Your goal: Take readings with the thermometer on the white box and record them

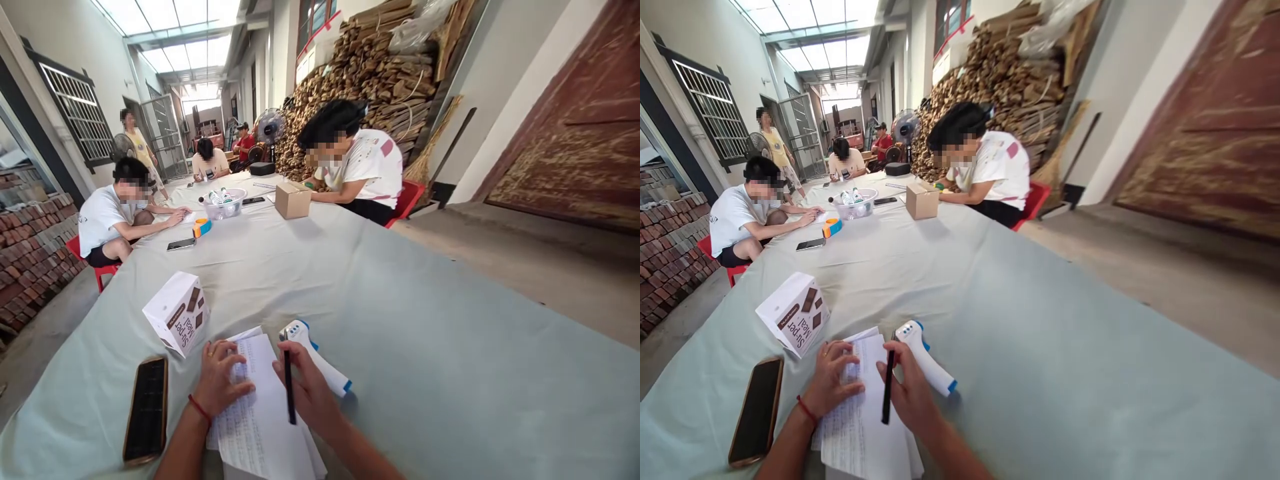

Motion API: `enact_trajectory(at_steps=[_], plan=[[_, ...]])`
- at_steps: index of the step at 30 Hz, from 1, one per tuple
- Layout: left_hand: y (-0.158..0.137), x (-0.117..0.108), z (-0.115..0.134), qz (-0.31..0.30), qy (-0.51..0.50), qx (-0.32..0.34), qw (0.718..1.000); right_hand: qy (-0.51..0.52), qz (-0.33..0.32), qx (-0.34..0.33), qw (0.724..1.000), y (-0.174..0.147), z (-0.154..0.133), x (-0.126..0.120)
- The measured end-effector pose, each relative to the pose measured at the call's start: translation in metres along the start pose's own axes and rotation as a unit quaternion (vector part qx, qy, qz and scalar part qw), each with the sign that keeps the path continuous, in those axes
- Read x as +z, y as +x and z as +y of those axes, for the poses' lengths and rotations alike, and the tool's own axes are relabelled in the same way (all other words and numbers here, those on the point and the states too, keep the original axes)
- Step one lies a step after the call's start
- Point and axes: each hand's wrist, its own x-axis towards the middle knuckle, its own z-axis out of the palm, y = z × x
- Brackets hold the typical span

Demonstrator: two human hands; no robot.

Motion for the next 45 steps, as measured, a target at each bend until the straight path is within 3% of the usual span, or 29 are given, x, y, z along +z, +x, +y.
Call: enact_trajectory(at_steps=[6, 12, 17, 26, 35, 45], plan=[[0.0, 0.0, 0.0, 0.0, -0.002, 0.009, 1.0, 0.035, -0.008, 0.028, 0.999, -0.002, -0.016, 0.005], [0.0, 0.004, -0.001, 0.009, -0.005, 0.015, 1.0, 0.09, -0.055, 0.15, 0.983, -0.008, -0.018, 0.017], [0.001, 0.006, 0.0, 0.004, 0.001, 0.007, 1.0, 0.084, -0.066, 0.183, 0.977, -0.011, -0.008, 0.024], [0.006, 0.005, 0.007, -0.048, -0.016, -0.019, 0.999, 0.016, -0.036, 0.202, 0.979, -0.013, 0.001, 0.018], [0.004, 0.012, 0.009, -0.052, -0.024, -0.016, 0.998, -0.029, -0.02, 0.157, 0.987, -0.021, 0.008, 0.017], [0.004, 0.012, 0.012, -0.057, -0.031, -0.026, 0.998, -0.05, -0.052, 0.164, 0.984, -0.022, 0.008, 0.016]])
